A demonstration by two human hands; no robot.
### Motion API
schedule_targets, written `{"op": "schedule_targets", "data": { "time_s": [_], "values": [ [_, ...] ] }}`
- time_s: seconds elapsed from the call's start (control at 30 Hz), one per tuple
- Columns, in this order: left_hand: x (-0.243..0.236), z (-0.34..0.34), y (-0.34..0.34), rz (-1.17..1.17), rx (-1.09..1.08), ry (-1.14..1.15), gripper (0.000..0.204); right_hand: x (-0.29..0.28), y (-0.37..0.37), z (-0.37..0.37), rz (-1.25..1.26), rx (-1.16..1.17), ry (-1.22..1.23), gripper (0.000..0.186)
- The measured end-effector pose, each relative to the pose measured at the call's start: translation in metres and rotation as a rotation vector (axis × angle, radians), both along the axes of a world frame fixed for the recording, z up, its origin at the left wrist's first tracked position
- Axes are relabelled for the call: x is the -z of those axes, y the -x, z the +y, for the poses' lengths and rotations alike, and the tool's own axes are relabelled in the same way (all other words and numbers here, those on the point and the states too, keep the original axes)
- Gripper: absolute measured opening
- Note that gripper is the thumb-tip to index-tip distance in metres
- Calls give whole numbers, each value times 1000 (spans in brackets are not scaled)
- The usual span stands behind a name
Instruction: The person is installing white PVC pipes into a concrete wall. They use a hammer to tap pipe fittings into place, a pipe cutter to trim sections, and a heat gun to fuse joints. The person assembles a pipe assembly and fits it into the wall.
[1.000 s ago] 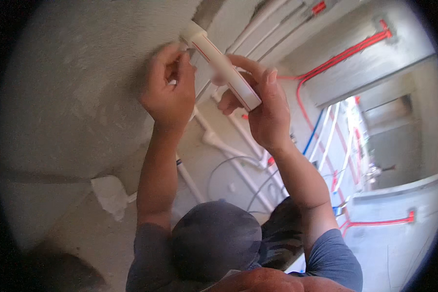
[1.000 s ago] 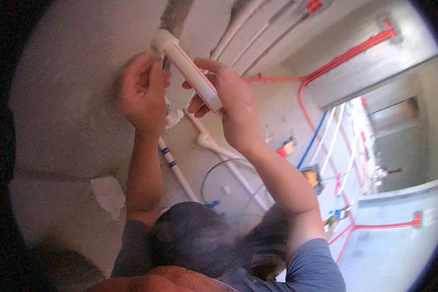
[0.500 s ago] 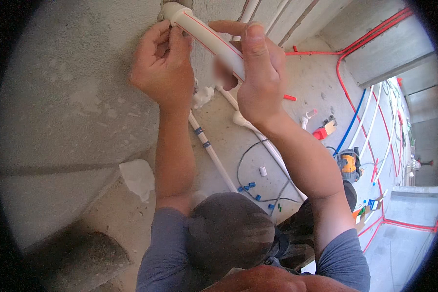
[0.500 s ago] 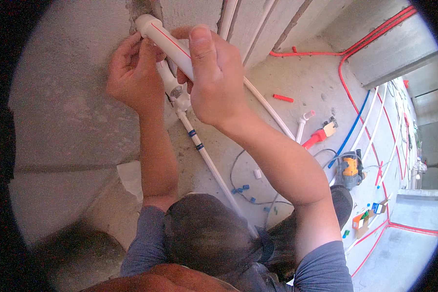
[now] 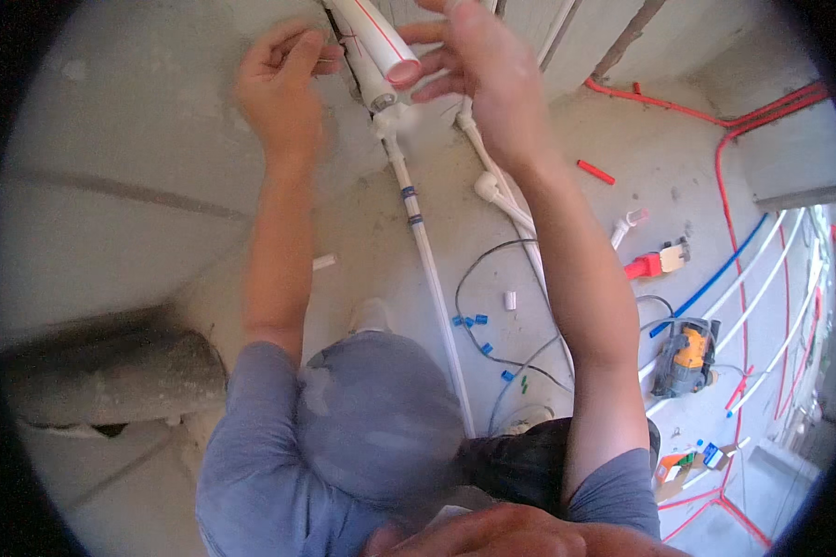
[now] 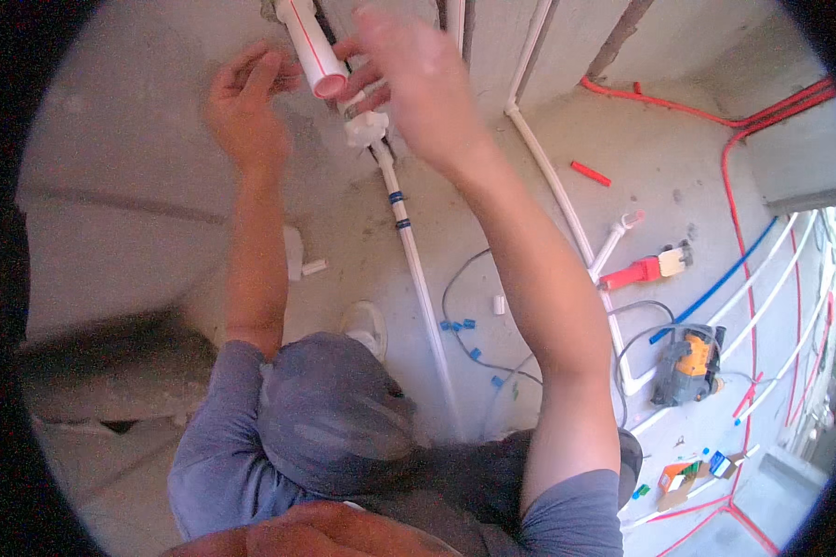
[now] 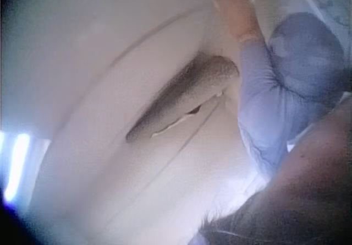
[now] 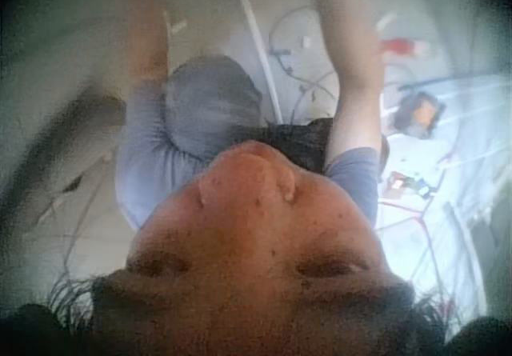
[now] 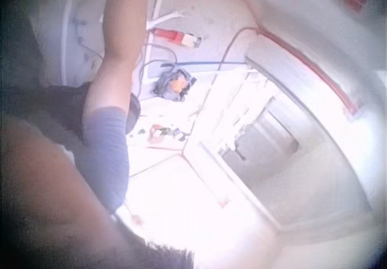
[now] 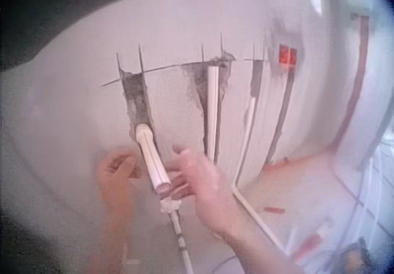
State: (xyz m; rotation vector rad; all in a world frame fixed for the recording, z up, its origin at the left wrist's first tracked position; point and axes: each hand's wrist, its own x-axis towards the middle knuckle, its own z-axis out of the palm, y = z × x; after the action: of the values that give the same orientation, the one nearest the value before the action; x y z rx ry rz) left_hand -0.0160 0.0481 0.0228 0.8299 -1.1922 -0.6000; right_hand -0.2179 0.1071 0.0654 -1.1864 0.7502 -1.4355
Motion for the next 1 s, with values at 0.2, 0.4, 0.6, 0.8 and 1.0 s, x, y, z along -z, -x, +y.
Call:
{"op": "schedule_targets", "data": {
  "time_s": [0.2, 0.4, 0.6, 0.8, 1.0],
  "values": [
    [-24, 72, 32, -184, 37, 60, 32, 17, 42, 5, 71, 34, -75, 46],
    [-51, 67, 44, -509, -120, -123, 115, 51, 71, 19, 77, 27, -187, 35],
    [-81, 58, 31, -706, 13, -214, 118, 45, 77, 28, 42, -4, -149, 31],
    [-77, 53, 29, -800, -58, -211, 116, 49, 85, 35, 57, 18, -171, 31],
    [-71, 44, 25, -858, -133, -164, 115, 62, 95, 37, 83, -2, -234, 29]
  ]
}}
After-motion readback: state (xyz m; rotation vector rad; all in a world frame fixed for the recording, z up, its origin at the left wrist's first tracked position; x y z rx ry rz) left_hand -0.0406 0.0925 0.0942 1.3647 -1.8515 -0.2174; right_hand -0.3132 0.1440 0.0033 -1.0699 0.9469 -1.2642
